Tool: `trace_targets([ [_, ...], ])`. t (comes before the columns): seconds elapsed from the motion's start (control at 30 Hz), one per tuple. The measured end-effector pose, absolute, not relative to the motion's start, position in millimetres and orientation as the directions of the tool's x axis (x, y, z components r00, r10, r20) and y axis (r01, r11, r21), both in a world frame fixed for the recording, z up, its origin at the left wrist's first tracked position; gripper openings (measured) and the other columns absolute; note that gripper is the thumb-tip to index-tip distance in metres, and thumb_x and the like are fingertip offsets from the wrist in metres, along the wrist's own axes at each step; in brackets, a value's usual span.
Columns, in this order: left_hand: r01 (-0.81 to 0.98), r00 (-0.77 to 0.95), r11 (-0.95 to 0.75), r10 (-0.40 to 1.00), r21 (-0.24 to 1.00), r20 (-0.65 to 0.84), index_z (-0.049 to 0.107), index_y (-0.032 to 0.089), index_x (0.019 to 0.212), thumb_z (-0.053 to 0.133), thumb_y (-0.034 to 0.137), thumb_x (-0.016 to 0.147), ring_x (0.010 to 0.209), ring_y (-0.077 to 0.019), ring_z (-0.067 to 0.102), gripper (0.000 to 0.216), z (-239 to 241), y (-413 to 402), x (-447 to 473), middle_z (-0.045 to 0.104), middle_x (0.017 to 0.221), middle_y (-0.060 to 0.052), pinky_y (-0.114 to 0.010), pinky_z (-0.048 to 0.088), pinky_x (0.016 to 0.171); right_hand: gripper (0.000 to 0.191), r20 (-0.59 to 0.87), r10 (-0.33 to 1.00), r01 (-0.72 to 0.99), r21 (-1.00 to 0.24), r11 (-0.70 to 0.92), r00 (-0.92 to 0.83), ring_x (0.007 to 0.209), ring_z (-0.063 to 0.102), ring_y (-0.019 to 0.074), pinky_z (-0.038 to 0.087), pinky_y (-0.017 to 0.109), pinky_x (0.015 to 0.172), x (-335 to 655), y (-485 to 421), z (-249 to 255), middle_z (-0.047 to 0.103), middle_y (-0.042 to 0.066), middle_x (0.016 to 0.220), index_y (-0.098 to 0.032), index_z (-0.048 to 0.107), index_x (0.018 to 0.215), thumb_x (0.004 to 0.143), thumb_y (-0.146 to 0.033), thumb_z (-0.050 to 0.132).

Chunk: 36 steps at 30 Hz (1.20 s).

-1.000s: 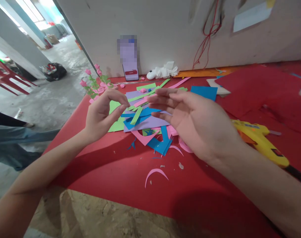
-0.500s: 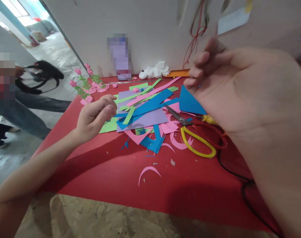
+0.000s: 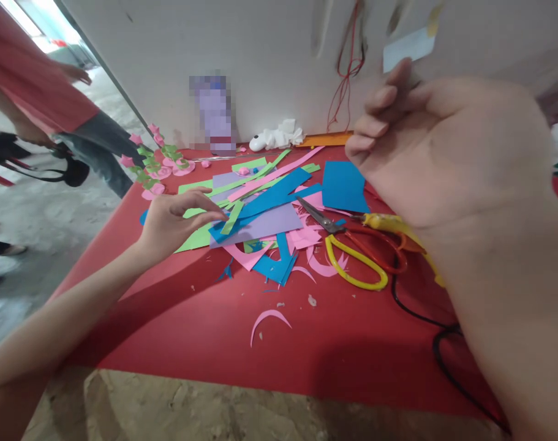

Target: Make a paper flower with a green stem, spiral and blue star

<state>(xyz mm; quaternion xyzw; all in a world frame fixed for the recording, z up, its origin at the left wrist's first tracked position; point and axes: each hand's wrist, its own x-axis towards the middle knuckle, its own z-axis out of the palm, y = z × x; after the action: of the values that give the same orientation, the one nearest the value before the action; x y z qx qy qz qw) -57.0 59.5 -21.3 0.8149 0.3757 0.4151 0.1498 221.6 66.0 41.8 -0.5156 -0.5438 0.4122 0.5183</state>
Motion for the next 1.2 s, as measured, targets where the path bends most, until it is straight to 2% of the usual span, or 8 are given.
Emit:
trace_targets([
  [0.13, 0.55, 0.332, -0.601, 0.795, 0.58, 0.509, 0.064, 0.016, 0.069, 0.049, 0.028, 0.089, 0.055, -0.0078, 0.06, 0.027, -22, 62, -59, 0.07, 0.064, 0.0, -0.02, 0.05, 0.057, 0.034, 0.087, 0.994, -0.093, -0.991, 0.093, 0.062, 0.135, 0.028, 0.0048, 0.04, 0.019, 0.1, 215, 65, 43, 0.055, -0.018, 0.121, -0.034, 0.061, 0.08, 0.079, -0.016, 0.032],
  [0.27, 0.596, 0.278, -0.582, 0.796, 0.553, 0.538, 0.055, 0.015, 0.061, 0.066, 0.039, 0.076, 0.056, -0.0096, 0.061, 0.031, -22, 68, -65, 0.066, 0.059, 0.001, -0.019, 0.047, 0.053, 0.028, 0.048, 0.997, -0.18, -0.982, 0.057, 0.055, 0.124, 0.043, 0.0085, 0.046, 0.023, 0.089, 211, 61, 45, 0.061, -0.012, 0.111, -0.032, 0.059, 0.071, 0.077, -0.017, 0.035],
  [0.37, 0.643, 0.342, -0.638, 0.735, 0.425, 0.586, 0.057, 0.014, 0.061, 0.066, 0.041, 0.076, 0.054, -0.0092, 0.06, 0.032, -25, 70, -66, 0.066, 0.059, 0.0, -0.019, 0.046, 0.053, 0.025, 0.072, 0.997, -0.058, -0.996, 0.074, 0.039, 0.101, 0.055, 0.0083, 0.046, 0.025, 0.077, 204, 60, 40, 0.062, -0.004, 0.102, -0.025, 0.056, 0.074, 0.076, -0.016, 0.033],
  [0.5, 0.614, 0.505, -0.753, 0.606, 0.238, 0.614, 0.056, 0.014, 0.054, 0.05, 0.036, 0.089, 0.045, -0.0074, 0.053, 0.041, -37, 62, -56, 0.06, 0.049, 0.001, -0.02, 0.039, 0.047, 0.017, 0.109, 0.993, 0.262, -0.958, 0.115, -0.038, 0.08, 0.056, 0.0107, 0.046, 0.029, 0.073, 182, 82, 21, 0.06, 0.004, 0.09, -0.017, 0.057, 0.084, 0.079, -0.02, 0.041],
  [0.6, 0.574, 0.629, -0.817, 0.485, 0.057, 0.608, 0.052, 0.015, 0.053, 0.043, 0.032, 0.092, 0.039, -0.0079, 0.043, 0.044, -51, 51, -44, 0.053, 0.044, 0.002, -0.023, 0.027, 0.042, 0.018, 0.089, 0.992, 0.58, -0.805, 0.124, -0.089, 0.093, 0.055, 0.0141, 0.047, 0.036, 0.088, 161, 123, 4, 0.059, 0.006, 0.094, -0.011, 0.059, 0.091, 0.084, -0.027, 0.053],
  [0.73, 0.499, 0.729, -0.863, 0.37, -0.077, 0.576, 0.059, 0.014, 0.071, 0.041, 0.027, 0.094, 0.05, -0.0095, 0.054, 0.032, -70, 41, -36, 0.063, 0.061, -0.001, -0.023, 0.038, 0.051, 0.033, 0.036, 0.998, 0.815, -0.575, 0.067, -0.056, 0.106, 0.052, 0.0165, 0.047, 0.038, 0.092, 138, 178, -17, 0.053, 0.009, 0.115, -0.014, 0.054, 0.111, 0.089, -0.038, 0.049],
  [0.9, 0.441, 0.758, -0.891, 0.309, -0.104, 0.574, 0.06, 0.014, 0.082, 0.038, 0.022, 0.094, 0.06, -0.0109, 0.06, 0.026, -84, 40, -37, 0.067, 0.069, -0.002, -0.023, 0.043, 0.057, 0.037, -0.018, 1.0, 0.9, -0.435, -0.004, -0.004, 0.105, 0.053, 0.0168, 0.048, 0.039, 0.09, 124, 213, -37, 0.052, 0.01, 0.116, -0.014, 0.052, 0.116, 0.089, -0.038, 0.049],
  [1.2, 0.452, 0.724, -0.891, 0.329, -0.056, 0.607, 0.061, 0.015, 0.08, 0.042, 0.024, 0.093, 0.056, -0.0096, 0.058, 0.024, -84, 42, -33, 0.065, 0.067, 0.0, -0.023, 0.042, 0.054, 0.036, 0.05, 0.989, 0.872, -0.467, 0.149, -0.142, 0.103, 0.053, 0.0165, 0.049, 0.037, 0.089, 143, 248, -43, 0.053, 0.009, 0.114, -0.013, 0.053, 0.114, 0.089, -0.039, 0.048],
])
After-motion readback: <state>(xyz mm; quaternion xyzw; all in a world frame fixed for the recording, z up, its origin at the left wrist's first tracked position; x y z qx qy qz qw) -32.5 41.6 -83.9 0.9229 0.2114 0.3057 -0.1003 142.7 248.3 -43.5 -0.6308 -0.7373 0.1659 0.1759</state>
